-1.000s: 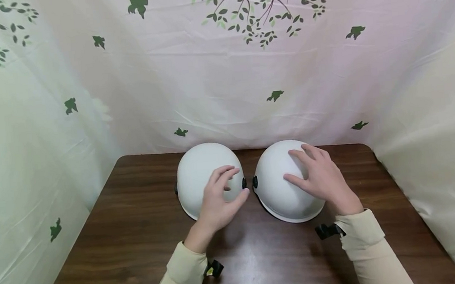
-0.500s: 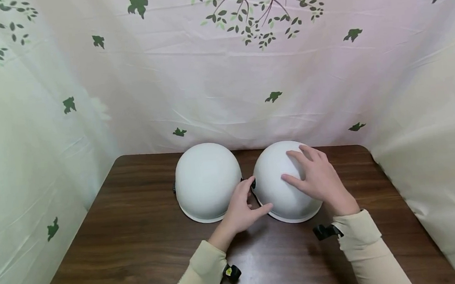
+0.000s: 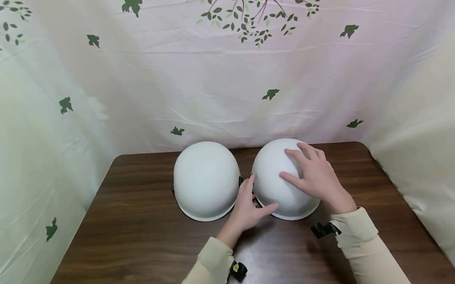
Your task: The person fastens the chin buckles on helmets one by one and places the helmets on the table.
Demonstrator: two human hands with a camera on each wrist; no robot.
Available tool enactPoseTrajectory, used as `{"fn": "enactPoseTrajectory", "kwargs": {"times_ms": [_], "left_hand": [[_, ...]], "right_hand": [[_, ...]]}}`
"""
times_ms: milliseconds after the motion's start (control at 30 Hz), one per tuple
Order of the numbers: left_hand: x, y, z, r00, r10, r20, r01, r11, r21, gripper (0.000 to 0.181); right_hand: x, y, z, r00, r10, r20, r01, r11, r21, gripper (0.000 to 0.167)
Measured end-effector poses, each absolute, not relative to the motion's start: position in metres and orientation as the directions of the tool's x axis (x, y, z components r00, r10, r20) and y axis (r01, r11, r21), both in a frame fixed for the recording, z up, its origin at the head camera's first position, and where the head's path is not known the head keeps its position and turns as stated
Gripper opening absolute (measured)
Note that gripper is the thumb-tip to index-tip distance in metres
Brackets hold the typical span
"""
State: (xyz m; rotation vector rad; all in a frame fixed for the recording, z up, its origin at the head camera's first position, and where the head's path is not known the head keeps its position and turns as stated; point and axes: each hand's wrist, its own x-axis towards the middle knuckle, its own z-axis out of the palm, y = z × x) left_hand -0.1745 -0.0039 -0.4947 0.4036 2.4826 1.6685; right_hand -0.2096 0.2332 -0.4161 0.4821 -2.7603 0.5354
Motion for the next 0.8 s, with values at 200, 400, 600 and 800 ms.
{"fn": "enactPoseTrajectory", "kwargs": {"times_ms": [200,400,600,800], "left_hand": [[-0.1776,-0.0015,-0.4983,-0.962,0.271,0.043,0.139,0.348,0.927,0.108],[-0.1792,0.0014,-0.5005,-0.966,0.255,0.050,0.130,0.309,0.942,0.105],[-0.1789,0.0035,-0.5030,-0.974,0.217,0.066,0.119,0.243,0.963,0.100],[-0.1764,0.0051,-0.5021,-0.980,0.190,0.063,0.094,0.161,0.983,0.094]], "right_hand": [[-0.2102,0.2324,-0.4171,-0.905,-0.264,0.335,-0.367,0.881,-0.299,0.066],[-0.2115,0.2343,-0.4173,-0.902,-0.268,0.338,-0.373,0.877,-0.303,0.066],[-0.2123,0.2343,-0.4177,-0.902,-0.271,0.335,-0.377,0.874,-0.306,0.066],[-0.2114,0.2338,-0.4178,-0.895,-0.290,0.338,-0.389,0.879,-0.277,0.067]]}}
